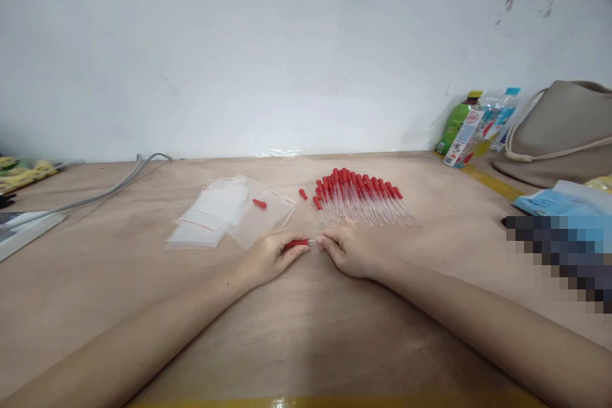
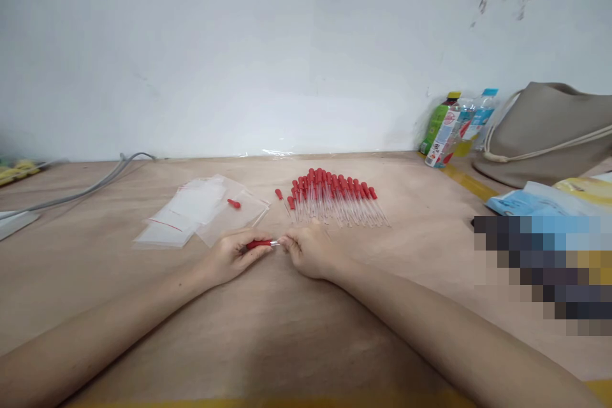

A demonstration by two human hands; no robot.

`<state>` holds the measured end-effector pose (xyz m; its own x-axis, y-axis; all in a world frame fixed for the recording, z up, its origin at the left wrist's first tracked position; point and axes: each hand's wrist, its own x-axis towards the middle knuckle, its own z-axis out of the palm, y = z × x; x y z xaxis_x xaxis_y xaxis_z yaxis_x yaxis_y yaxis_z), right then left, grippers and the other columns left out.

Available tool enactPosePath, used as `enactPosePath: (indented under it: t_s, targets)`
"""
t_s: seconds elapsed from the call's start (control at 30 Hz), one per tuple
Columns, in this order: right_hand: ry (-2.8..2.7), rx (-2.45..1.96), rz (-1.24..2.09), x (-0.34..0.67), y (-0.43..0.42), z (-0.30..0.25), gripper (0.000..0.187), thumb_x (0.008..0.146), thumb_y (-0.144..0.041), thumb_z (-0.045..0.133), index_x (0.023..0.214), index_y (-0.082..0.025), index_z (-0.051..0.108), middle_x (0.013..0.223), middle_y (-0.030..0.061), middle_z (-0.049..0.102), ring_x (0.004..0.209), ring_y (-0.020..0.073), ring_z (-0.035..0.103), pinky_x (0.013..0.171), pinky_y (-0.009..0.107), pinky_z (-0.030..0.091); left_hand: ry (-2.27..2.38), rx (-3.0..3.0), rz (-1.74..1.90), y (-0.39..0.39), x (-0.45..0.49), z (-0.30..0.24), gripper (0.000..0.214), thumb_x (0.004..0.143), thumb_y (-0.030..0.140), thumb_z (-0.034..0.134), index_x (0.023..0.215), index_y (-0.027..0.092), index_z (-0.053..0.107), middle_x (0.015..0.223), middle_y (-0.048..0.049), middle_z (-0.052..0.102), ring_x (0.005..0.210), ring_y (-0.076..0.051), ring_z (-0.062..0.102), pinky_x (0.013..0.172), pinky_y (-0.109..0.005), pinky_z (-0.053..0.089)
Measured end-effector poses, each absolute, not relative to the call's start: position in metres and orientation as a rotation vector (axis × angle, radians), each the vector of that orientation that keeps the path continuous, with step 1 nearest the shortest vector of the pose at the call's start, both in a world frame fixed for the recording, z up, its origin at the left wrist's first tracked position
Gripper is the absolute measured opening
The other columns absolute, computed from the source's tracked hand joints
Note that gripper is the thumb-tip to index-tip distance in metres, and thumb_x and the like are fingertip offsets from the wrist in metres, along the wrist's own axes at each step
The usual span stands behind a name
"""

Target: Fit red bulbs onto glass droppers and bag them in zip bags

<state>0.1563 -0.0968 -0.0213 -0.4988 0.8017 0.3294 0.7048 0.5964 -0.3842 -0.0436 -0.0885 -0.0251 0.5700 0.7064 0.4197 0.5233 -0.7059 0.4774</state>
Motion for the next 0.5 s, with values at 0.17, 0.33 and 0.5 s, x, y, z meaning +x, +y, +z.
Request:
enactPosePath:
  t_s: [0.17, 0.33, 0.5]
  targets:
    - [-2.385, -1.185, 0.328, 0.156, -0.095, -0.012, 0.03, 0.089, -0.024, 0.036, 0.069, -0.018, 0.058, 0.066, 0.0, 0.061, 0.06, 0.011, 0.048, 0.072, 0.028, 0.031, 0.997, 2.548, 0.884, -0.086, -0.043, -0.023, 0.02, 0.085, 0.031, 0.048, 0.095, 0.02, 0.062, 0.085, -0.0022, 0.066, 0.075, -0.013, 0.059, 0.069, -0.025, 0.047]
    - [-2.42, -1.158, 0.388, 0.165, -0.096, 0.002, 0.022, 0.087, -0.023, 0.039, 0.078, -0.017, 0.058, 0.076, 0.0039, 0.063, 0.067, 0.0133, 0.052, 0.065, 0.025, 0.034, 1.009, 2.696, 1.05, -0.079, -0.051, -0.014, 0.023, 0.079, 0.036, 0.056, 0.094, 0.018, 0.062, 0.087, -0.005, 0.065, 0.084, -0.018, 0.057, 0.08, -0.032, 0.044]
    - [-2.119, -1.32, 0.688, 0.172, -0.081, 0.002, 0.019, 0.083, -0.024, 0.041, 0.077, -0.017, 0.057, 0.074, 0.0027, 0.064, 0.063, 0.0121, 0.055, 0.057, 0.023, 0.037, 1.482, 2.623, 1.309, -0.055, -0.076, -0.012, 0.022, 0.085, 0.031, 0.045, 0.093, 0.018, 0.061, 0.092, -0.0056, 0.062, 0.091, -0.019, 0.054, 0.086, -0.034, 0.04]
